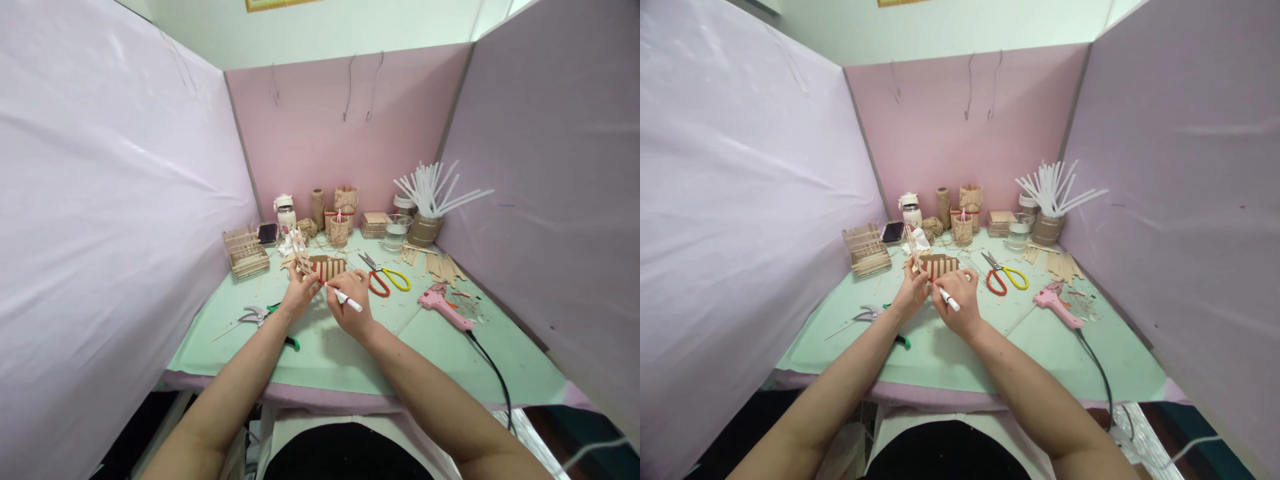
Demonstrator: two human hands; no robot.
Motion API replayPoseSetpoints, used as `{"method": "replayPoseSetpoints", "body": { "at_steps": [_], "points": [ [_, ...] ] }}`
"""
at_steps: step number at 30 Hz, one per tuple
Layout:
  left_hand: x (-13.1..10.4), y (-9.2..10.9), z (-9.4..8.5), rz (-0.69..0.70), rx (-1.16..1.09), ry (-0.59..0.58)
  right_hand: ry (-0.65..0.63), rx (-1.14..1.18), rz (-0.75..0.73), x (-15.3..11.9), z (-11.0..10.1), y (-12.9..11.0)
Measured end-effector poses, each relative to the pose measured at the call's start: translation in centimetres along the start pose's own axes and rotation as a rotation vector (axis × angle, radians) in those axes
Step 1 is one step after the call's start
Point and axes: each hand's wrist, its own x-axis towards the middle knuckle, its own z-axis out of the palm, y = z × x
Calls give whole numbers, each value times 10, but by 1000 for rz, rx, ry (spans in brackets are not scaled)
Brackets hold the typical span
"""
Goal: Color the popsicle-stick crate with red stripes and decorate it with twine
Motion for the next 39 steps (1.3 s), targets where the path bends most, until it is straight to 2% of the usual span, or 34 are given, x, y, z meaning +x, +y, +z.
{"method": "replayPoseSetpoints", "body": {
  "at_steps": [13,32,39],
  "points": [
    [-1,1,2,0,-3,0,-42,-4,-10,1,-1,-1],
    [0,0,0,4,-3,4,15,-21,-7,0,0,1],
    [0,0,0,-2,-3,7,-15,-26,-20,0,1,-1]
  ]
}}
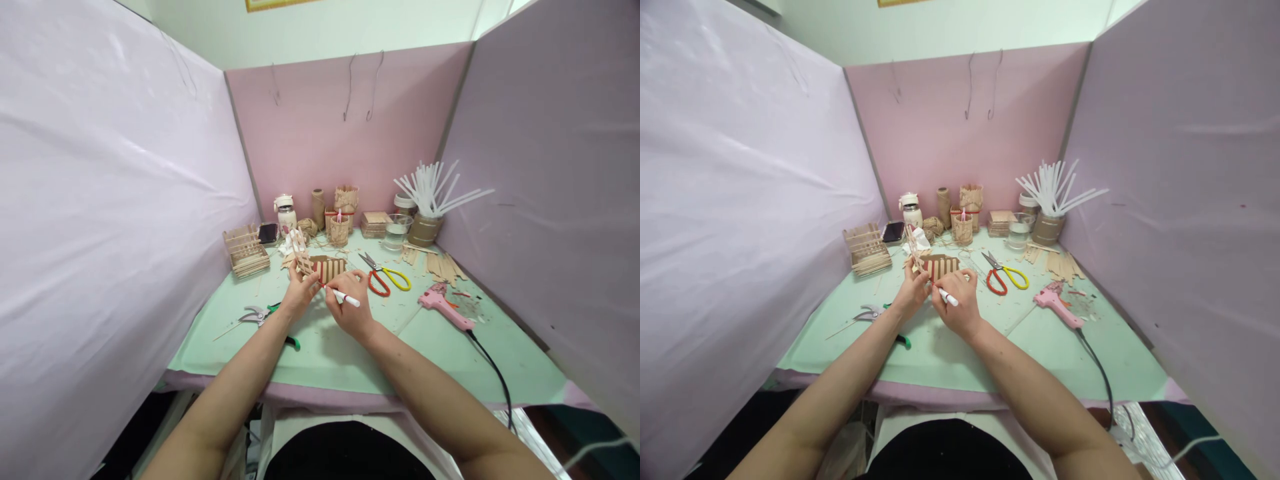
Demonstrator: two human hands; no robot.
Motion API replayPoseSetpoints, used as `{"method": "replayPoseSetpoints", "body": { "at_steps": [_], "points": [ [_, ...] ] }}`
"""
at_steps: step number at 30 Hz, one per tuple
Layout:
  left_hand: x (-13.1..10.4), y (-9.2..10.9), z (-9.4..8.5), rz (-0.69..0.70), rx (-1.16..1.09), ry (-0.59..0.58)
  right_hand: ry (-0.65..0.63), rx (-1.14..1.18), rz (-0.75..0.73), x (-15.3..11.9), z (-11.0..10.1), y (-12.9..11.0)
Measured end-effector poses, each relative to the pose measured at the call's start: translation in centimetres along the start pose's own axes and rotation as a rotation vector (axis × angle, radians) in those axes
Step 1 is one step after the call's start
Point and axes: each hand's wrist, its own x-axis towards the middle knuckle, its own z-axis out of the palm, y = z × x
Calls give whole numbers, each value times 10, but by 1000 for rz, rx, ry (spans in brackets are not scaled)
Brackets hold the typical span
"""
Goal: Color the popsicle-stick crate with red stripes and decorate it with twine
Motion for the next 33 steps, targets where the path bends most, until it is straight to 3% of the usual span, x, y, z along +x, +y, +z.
{"method": "replayPoseSetpoints", "body": {
  "at_steps": [16,23,33],
  "points": [
    [0,0,-1,5,-6,-18,-11,40,25,-1,0,1],
    [0,1,-5,-114,-75,-123,157,87,40,0,-4,9],
    [1,0,-6,-143,-80,-216,185,48,55,0,-3,12]
  ]
}}
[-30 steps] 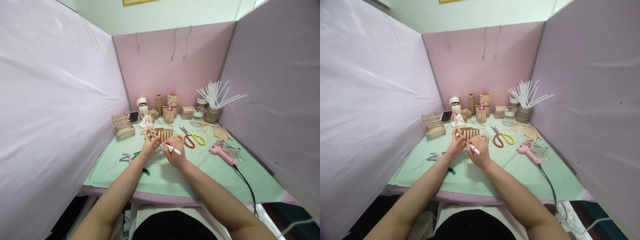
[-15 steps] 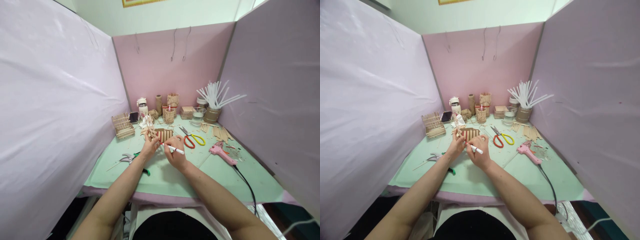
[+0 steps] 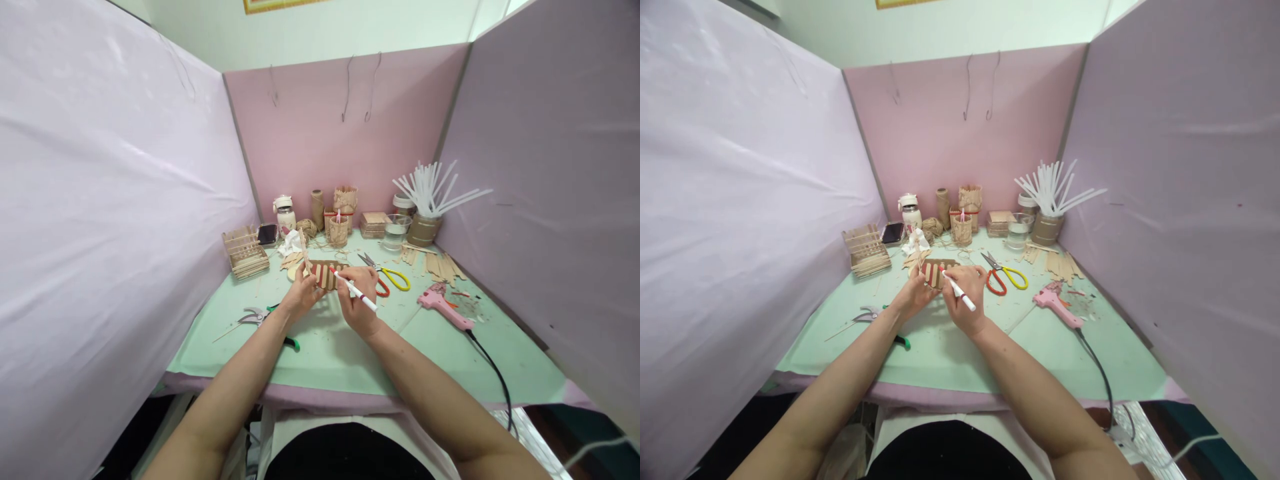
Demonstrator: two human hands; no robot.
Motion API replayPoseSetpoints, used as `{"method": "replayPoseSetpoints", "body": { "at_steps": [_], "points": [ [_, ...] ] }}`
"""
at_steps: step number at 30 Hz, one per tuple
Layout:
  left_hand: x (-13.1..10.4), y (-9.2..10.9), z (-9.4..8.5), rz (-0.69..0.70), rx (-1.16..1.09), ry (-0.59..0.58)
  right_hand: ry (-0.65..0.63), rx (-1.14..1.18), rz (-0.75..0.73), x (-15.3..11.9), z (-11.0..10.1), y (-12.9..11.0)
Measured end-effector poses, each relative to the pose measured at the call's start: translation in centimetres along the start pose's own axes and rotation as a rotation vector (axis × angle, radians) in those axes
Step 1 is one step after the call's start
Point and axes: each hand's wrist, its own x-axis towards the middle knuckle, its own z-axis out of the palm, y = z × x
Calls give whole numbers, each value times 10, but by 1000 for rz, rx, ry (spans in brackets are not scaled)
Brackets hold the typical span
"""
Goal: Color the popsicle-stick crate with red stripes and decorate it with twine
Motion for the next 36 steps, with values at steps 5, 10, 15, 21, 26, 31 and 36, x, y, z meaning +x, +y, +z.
{"method": "replayPoseSetpoints", "body": {
  "at_steps": [5,10,15,21,26,31,36],
  "points": [
    [1,-1,-2,6,10,-9,-8,-8,8,1,0,0],
    [-1,0,1,11,18,-6,-12,-21,25,1,0,-1],
    [0,0,0,14,15,-2,-37,-31,29,1,0,-1],
    [1,-1,-1,19,2,27,-48,-27,28,0,1,-2],
    [0,0,0,27,1,63,-77,10,20,-2,1,-4],
    [2,-1,-1,38,-10,93,-121,13,30,-3,2,-6],
    [0,0,0,46,-4,85,-122,9,21,-3,2,-5]
  ]
}}
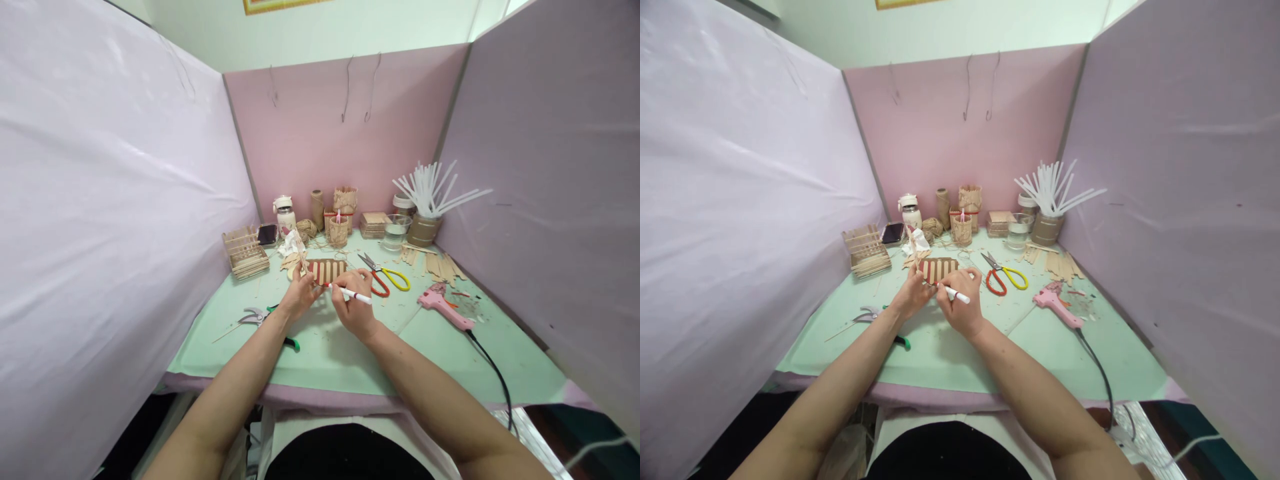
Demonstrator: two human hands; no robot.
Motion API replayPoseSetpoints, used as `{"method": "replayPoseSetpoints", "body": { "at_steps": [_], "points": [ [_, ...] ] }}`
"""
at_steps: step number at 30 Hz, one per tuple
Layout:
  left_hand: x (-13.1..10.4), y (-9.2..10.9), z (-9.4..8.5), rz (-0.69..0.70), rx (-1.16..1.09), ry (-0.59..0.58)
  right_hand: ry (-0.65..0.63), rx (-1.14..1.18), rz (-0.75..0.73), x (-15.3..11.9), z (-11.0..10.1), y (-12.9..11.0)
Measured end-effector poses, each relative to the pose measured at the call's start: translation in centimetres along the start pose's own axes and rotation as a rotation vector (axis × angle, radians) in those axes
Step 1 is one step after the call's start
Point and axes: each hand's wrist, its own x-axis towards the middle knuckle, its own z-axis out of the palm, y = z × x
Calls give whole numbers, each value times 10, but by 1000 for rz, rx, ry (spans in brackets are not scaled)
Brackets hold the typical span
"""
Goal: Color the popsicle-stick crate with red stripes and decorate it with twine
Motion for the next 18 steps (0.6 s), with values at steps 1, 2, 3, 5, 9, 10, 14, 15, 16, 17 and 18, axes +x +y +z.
{"method": "replayPoseSetpoints", "body": {
  "at_steps": [1,2,3,5,9,10,14,15,16,17,18],
  "points": [
    [-1,1,1,0,2,-3,1,-1,-2,0,0,0],
    [-1,1,2,-2,5,-6,5,-1,-4,1,-1,1],
    [-2,2,2,-6,7,-11,14,-1,-5,1,-1,1],
    [-2,2,3,-18,13,-25,41,-7,-9,2,-1,2],
    [-2,2,2,-36,23,-68,74,-33,0,4,-1,3],
    [-2,2,2,-40,26,-73,77,-36,2,4,-1,3],
    [-3,2,3,-45,30,-72,84,-35,2,3,-1,3],
    [-3,2,3,-44,30,-70,83,-33,4,3,-1,3],
    [-3,2,3,-43,28,-66,79,-30,6,3,-1,3],
    [-3,2,3,-39,26,-57,71,-25,9,3,-1,3],
    [-3,2,3,-36,23,-43,59,-19,11,3,-1,2]
  ]
}}
